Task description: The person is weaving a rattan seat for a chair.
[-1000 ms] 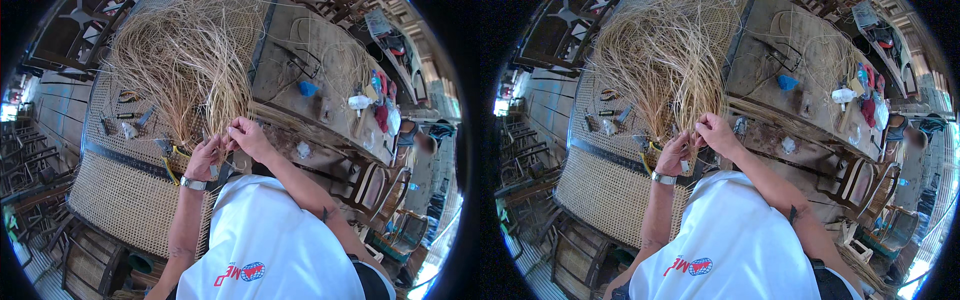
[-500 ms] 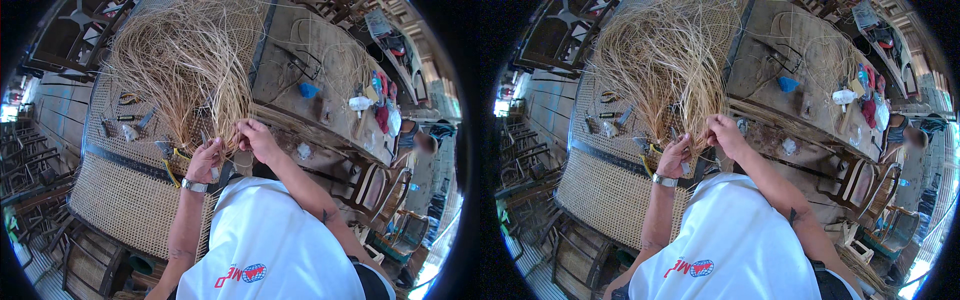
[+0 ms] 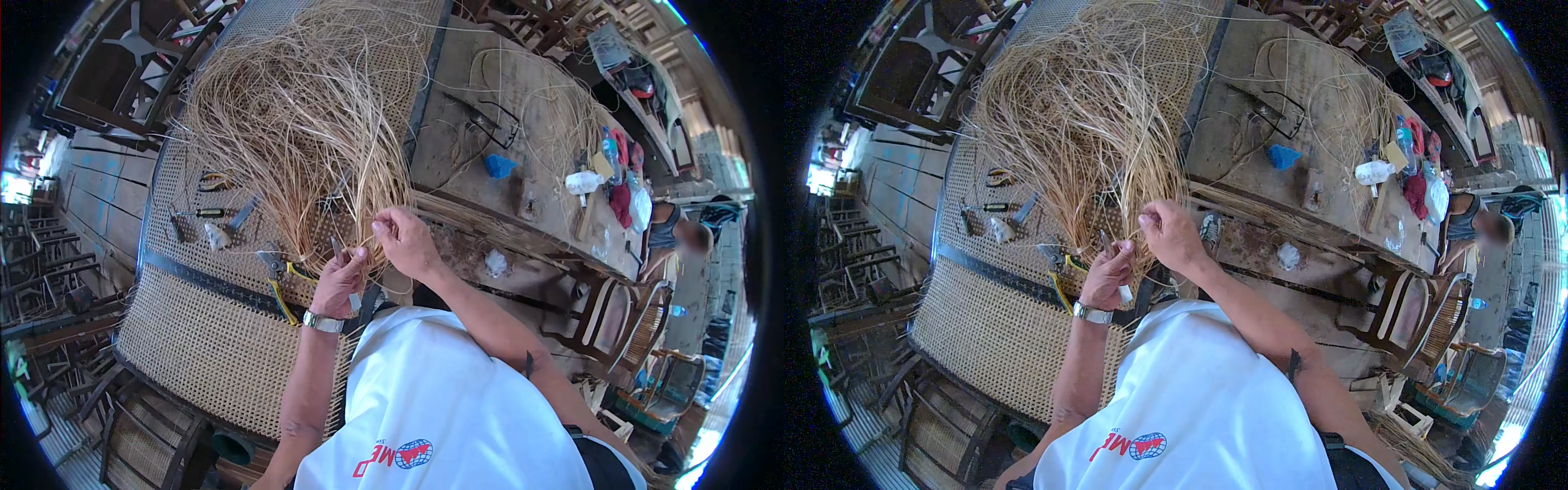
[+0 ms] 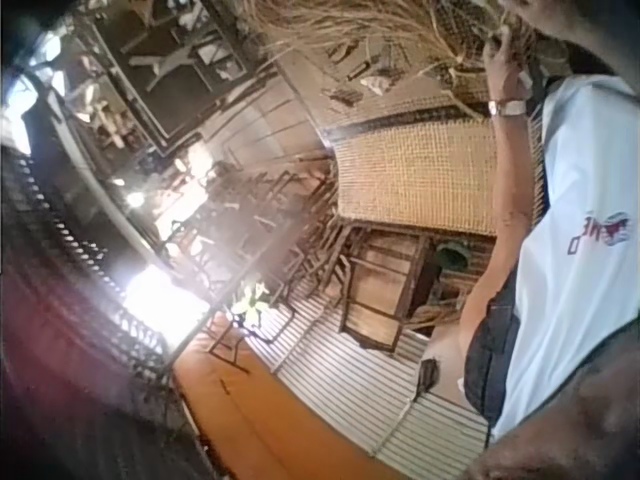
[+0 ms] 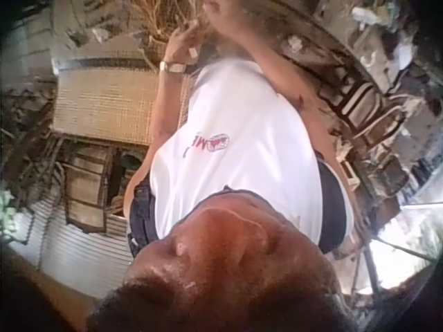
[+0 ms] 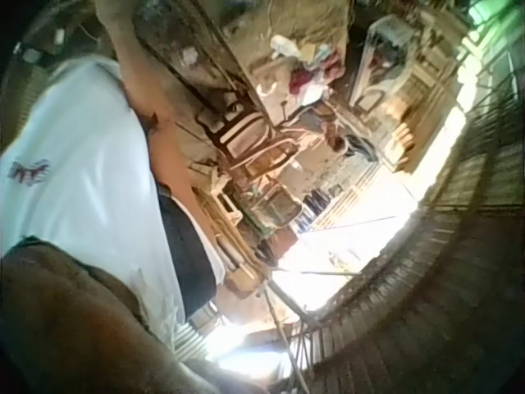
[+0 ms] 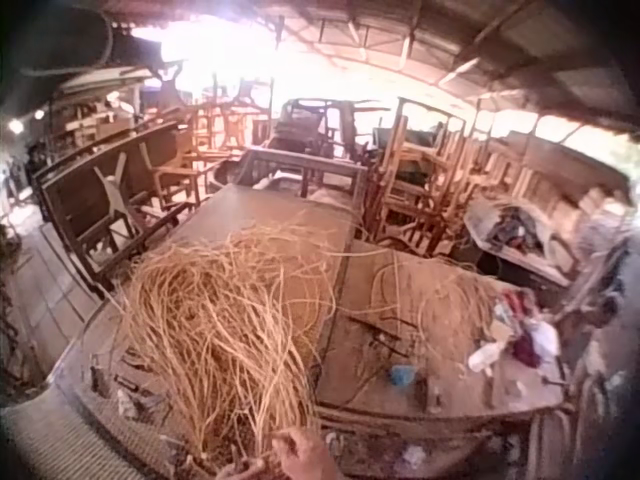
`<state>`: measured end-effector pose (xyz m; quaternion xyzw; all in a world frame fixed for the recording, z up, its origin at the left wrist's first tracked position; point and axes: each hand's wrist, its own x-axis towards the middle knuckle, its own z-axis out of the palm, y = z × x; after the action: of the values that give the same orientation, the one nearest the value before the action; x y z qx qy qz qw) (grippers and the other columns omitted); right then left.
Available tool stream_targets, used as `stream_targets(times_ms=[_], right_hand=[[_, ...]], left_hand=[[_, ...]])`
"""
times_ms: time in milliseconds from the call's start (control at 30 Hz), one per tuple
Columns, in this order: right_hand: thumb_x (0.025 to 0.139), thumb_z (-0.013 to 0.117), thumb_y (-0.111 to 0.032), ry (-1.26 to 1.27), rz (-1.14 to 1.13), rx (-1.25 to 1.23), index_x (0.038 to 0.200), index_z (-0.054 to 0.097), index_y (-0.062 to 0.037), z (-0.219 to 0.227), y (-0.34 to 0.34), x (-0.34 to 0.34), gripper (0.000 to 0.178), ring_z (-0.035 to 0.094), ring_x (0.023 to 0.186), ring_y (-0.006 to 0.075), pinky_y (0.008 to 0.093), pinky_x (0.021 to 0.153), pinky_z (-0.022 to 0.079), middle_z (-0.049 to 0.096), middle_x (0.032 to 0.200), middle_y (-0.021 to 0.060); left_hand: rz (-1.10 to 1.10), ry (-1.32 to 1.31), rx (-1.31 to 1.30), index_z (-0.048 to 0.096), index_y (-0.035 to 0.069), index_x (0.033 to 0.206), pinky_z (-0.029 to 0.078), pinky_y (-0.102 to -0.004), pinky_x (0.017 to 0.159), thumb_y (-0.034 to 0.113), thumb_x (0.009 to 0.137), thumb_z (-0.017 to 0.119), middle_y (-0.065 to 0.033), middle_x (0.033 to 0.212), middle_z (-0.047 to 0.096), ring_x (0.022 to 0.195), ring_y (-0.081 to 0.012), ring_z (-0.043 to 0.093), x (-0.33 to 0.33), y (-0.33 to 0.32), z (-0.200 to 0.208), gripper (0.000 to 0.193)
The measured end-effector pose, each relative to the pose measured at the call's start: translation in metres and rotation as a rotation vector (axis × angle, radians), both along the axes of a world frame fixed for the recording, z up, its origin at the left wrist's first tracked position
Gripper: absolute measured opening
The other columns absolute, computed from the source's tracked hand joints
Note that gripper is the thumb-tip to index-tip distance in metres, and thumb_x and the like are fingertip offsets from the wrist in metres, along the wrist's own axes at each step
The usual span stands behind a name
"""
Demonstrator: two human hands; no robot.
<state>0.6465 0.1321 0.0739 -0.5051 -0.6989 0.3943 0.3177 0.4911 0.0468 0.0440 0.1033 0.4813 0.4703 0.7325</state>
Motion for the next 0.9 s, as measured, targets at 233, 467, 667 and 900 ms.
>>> stream_targets(times_ms=[233,467,667,900], right_hand=[[0.094,0.066,-0.023,0.183,-0.015,-0.381,0.100,0.067,0.0003,-0.027,0.002,-0.001,0.024,0.059,0.071,0.0142,0.0292,0.068,0.049,0.064,0.080,0.0026],[0.092,0.068,-0.019,0.345,-0.077,-0.471,0.104,0.063,-0.0002,-0.019,0.003,-0.002,0.023,0.053,0.069,0.0104,0.0277,0.067,0.048,0.060,0.081,0.0016],[0.092,0.066,-0.018,0.053,-0.130,-0.056,0.110,0.060,-0.0036,-0.004,0.004,-0.008,0.024,0.057,0.075,0.0167,0.0314,0.070,0.049,0.060,0.086,0.0067],[0.095,0.062,-0.025,-0.109,-0.117,0.082,0.099,0.068,-0.0041,-0.002,0.017,-0.002,0.022,0.060,0.075,0.0212,0.0335,0.071,0.049,0.061,0.085,0.0103]], left_hand=[[0.031,-0.018,0.023,0.066,0.013,0.091,0.030,-0.0217,0.046,0.028,0.089,0.075,0.0081,0.070,0.057,0.051,-0.0025,0.038,-0.002,-0.003,0.002,0.018],[0.070,0.096,0.000,0.067,0.012,0.092,0.032,-0.0207,0.046,0.030,0.088,0.077,0.0068,0.074,0.061,0.052,-0.0022,0.043,0.000,-0.005,0.006,0.021],[0.054,0.091,0.003,0.067,0.010,0.093,0.032,-0.0203,0.046,0.028,0.088,0.076,0.0069,0.074,0.062,0.052,-0.0015,0.043,0.002,-0.004,0.006,0.020],[0.034,0.058,0.016,0.064,0.012,0.094,0.030,-0.0201,0.046,0.024,0.091,0.073,0.0061,0.076,0.062,0.050,-0.0018,0.039,0.002,-0.003,0.005,0.015]])
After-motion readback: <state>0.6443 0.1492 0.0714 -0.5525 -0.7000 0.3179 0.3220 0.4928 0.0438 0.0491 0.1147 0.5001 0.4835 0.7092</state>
